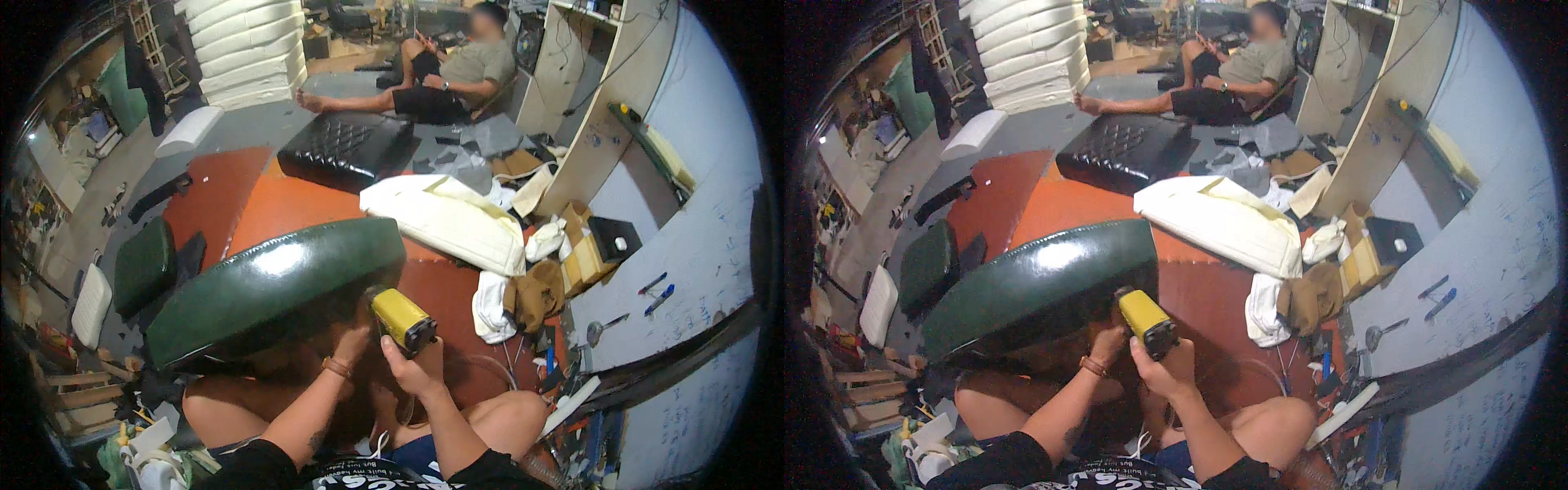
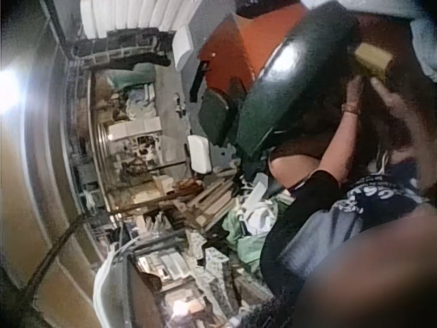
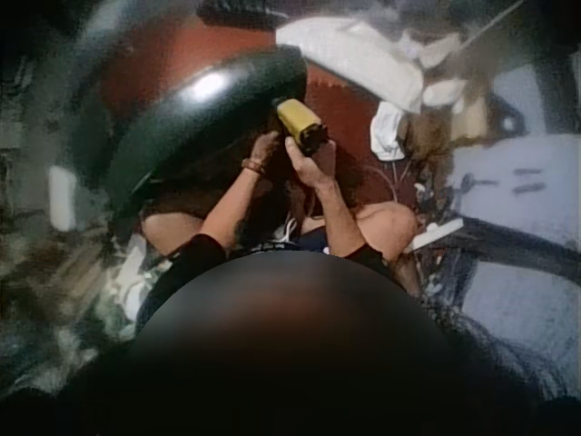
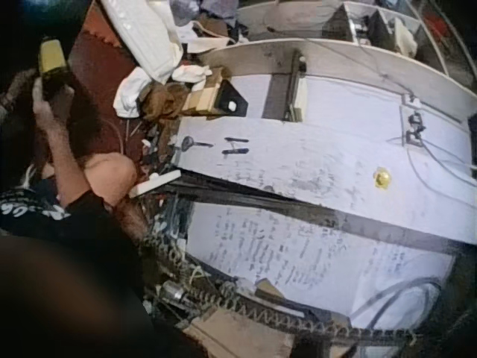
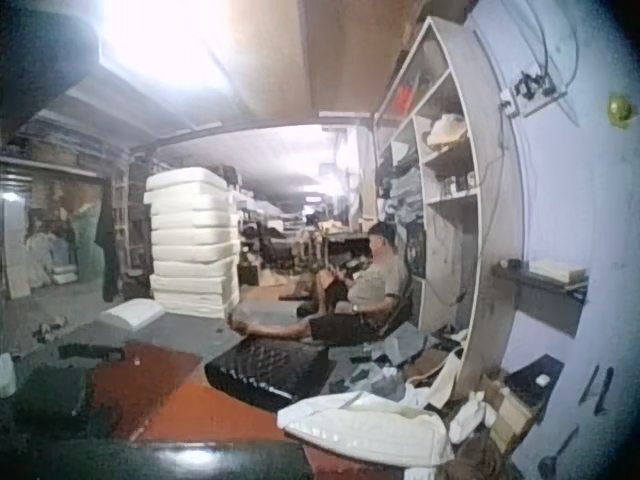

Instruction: The person smooths and stretches a green leather cover over a seat cushion, using a staple gun to secure the material to the underside. They repeatedly adjust the leather and apply staples along the edges to tighten the fit.

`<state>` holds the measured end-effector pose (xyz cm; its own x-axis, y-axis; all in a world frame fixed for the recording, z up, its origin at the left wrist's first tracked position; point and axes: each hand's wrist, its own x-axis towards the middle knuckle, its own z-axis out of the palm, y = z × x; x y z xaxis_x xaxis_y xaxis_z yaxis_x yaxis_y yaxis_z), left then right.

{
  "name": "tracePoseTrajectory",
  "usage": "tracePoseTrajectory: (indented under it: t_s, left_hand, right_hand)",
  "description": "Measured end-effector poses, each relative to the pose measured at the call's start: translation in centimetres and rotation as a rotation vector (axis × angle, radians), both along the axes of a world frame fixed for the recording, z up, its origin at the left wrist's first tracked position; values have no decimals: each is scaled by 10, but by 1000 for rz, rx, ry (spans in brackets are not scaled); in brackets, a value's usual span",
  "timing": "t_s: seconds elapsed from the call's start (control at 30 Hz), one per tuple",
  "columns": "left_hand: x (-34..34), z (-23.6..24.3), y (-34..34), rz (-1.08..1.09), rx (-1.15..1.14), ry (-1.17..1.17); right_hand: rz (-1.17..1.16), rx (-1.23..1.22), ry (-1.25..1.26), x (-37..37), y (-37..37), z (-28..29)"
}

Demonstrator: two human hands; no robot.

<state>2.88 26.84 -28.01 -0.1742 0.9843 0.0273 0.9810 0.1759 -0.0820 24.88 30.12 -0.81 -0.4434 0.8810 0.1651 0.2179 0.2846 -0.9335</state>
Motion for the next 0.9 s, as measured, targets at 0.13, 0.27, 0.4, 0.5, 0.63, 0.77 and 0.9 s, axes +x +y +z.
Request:
tracePoseTrajectory:
  t_s: [0.13, 0.27, 0.4, 0.5, 0.63, 0.77, 0.9]
  left_hand:
    - [51, 130, 22, 115, 7, -343]
    - [51, 232, -15, 128, -66, -798]
    - [52, 311, -57, -181, -143, -1163]
    - [36, 370, -102, -104, 191, -1269]
    - [-53, 398, -154, 120, 708, -320]
    - [-109, 360, -201, 525, 450, 20]
    - [-108, 345, -219, 595, 455, -31]
  right_hand:
    - [70, 29, 97, 47, 49, -50]
    - [0, -42, -317, 79, 100, -82]
    - [-392, 48, -684, 115, 131, -159]
    - [-480, -171, -935, 141, 117, -202]
    - [-356, -270, -1154, 156, 114, -219]
    - [-267, 335, -382, 73, 140, -144]
    - [-101, 791, -47, -12, 64, 78]
